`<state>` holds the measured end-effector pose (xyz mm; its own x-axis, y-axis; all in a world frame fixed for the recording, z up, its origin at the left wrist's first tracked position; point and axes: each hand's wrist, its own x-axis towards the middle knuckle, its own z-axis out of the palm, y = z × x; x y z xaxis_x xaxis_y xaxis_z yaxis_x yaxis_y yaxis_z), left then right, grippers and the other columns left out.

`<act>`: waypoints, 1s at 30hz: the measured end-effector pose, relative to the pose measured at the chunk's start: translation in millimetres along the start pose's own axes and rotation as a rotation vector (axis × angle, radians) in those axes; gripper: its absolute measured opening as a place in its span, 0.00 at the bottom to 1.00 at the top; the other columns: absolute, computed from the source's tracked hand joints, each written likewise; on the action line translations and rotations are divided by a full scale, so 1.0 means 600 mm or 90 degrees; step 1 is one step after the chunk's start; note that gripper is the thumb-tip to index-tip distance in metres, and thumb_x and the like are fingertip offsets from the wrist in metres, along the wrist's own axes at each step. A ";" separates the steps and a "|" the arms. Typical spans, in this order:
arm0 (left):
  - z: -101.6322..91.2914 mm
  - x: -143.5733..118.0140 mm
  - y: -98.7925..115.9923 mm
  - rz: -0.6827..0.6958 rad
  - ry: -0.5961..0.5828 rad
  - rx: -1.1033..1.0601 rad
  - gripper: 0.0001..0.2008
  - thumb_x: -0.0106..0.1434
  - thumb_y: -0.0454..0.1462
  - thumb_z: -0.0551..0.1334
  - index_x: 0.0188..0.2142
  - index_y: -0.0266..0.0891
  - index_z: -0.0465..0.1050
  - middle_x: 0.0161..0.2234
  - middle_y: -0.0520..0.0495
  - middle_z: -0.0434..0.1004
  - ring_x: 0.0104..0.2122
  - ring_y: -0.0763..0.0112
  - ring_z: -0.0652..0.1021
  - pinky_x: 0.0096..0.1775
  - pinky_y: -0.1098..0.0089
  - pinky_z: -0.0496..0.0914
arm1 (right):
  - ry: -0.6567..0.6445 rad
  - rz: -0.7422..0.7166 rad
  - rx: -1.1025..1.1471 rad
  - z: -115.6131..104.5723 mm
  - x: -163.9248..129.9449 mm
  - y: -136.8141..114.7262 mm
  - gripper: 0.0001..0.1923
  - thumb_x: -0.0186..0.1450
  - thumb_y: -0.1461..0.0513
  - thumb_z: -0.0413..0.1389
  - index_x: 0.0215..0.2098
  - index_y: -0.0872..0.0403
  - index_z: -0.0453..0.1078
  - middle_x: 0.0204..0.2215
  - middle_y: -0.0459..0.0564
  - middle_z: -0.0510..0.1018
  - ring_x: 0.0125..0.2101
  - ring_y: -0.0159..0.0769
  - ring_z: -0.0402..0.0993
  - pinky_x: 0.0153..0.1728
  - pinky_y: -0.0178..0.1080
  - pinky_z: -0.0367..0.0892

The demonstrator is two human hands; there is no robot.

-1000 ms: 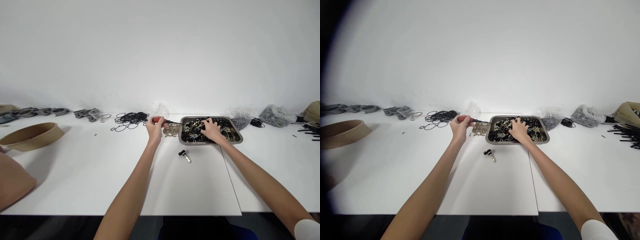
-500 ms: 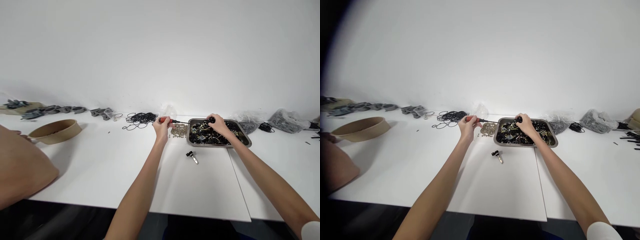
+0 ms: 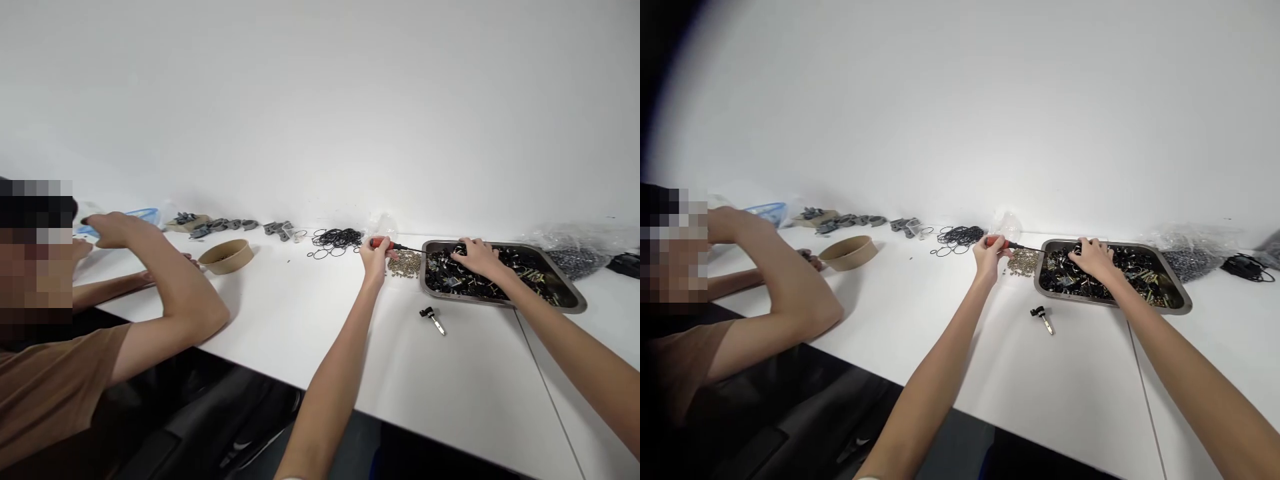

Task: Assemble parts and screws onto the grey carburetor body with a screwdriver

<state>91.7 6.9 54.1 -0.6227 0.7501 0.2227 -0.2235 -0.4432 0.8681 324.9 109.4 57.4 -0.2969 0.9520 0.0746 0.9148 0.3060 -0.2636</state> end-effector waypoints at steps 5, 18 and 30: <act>0.003 -0.002 0.004 -0.009 0.010 0.004 0.12 0.52 0.39 0.69 0.30 0.39 0.67 0.21 0.53 0.73 0.14 0.71 0.73 0.21 0.67 0.72 | -0.021 -0.037 -0.024 0.010 -0.026 -0.013 0.33 0.72 0.49 0.45 0.71 0.53 0.59 0.70 0.61 0.63 0.66 0.71 0.57 0.61 0.71 0.56; 0.001 0.002 -0.004 -0.005 0.005 0.040 0.13 0.52 0.40 0.69 0.31 0.39 0.67 0.23 0.52 0.74 0.15 0.72 0.73 0.23 0.67 0.73 | -0.147 -0.337 0.107 -0.025 -0.078 -0.034 0.22 0.72 0.58 0.46 0.58 0.43 0.76 0.65 0.46 0.73 0.67 0.53 0.62 0.68 0.66 0.50; -0.001 0.004 -0.004 0.003 0.011 0.039 0.12 0.53 0.38 0.69 0.30 0.39 0.67 0.23 0.52 0.73 0.16 0.72 0.73 0.23 0.68 0.72 | -0.067 -0.252 0.031 -0.004 -0.081 0.040 0.28 0.75 0.52 0.44 0.72 0.43 0.61 0.74 0.52 0.58 0.73 0.56 0.50 0.68 0.69 0.48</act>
<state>90.5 9.4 52.3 -0.6365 0.7394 0.2196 -0.1745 -0.4154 0.8927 362.1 70.8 49.9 -0.6521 0.7537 0.0815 0.7107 0.6452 -0.2803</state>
